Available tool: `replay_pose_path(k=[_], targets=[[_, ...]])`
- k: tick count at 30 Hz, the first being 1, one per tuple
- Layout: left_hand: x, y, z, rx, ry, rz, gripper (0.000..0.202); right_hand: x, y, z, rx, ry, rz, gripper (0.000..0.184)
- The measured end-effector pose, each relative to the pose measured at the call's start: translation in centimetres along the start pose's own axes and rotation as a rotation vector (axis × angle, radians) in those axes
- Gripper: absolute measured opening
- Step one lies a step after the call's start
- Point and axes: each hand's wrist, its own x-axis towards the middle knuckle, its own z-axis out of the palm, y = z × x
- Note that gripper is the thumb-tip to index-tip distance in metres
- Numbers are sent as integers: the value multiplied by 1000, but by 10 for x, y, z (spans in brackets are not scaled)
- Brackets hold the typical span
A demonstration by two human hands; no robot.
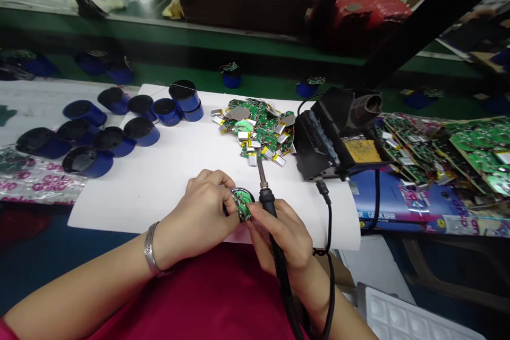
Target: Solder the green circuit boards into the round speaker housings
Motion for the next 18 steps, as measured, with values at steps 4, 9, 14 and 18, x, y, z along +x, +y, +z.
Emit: replay_pose_path(k=[4, 9, 14, 18], targets=[[-1, 0, -1, -2, -3, -12, 19, 1, -1, 1, -35, 24, -2, 58], [-3, -2, -3, -33, -9, 8, 19, 3, -2, 1, -60, 58, 16, 53], [-4, -7, -6, -45, -21, 106, 10, 3, -3, 1, -57, 60, 41, 52], [-3, -10, -2, 42, -1, 149, 28, 4, -3, 0, -54, 63, 46, 51]])
